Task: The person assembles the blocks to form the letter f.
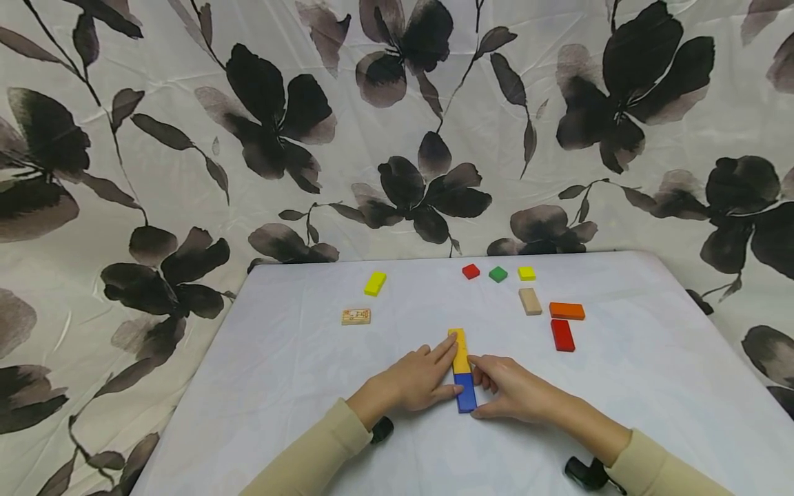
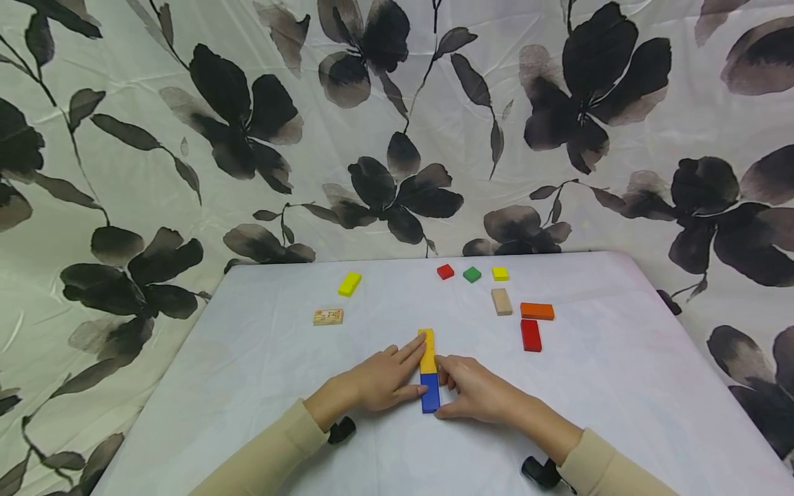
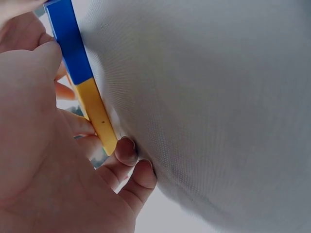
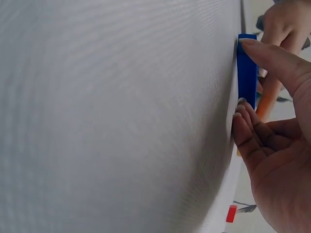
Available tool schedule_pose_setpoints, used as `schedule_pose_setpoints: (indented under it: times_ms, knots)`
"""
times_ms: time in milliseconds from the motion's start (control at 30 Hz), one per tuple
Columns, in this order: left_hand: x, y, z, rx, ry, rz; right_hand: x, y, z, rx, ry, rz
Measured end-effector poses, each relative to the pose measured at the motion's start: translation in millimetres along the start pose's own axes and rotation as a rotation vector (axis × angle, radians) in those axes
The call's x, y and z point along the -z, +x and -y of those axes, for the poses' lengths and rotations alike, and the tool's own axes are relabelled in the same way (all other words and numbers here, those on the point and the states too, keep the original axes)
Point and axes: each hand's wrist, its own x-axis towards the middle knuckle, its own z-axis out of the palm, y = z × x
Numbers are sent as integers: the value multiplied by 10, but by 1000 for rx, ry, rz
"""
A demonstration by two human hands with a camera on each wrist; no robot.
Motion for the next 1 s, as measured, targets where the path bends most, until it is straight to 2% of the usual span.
schedule_pose_setpoints:
  times_ms: [233,467,633,800,1000]
  knots:
    - [9,0,5,-18,22,-17,24,-6,3,3,3,11]
    - [-8,6,7,-11,27,-14,62,-39,10,-7,8,29]
    - [-25,8,12,-14,29,-21,157,-102,-8,-23,-43,25]
    - [-11,-5,3,-21,37,-20,301,-160,-62,-50,-144,-27]
    - [9,-14,2,-31,48,-25,533,-176,-170,-30,-230,-131]
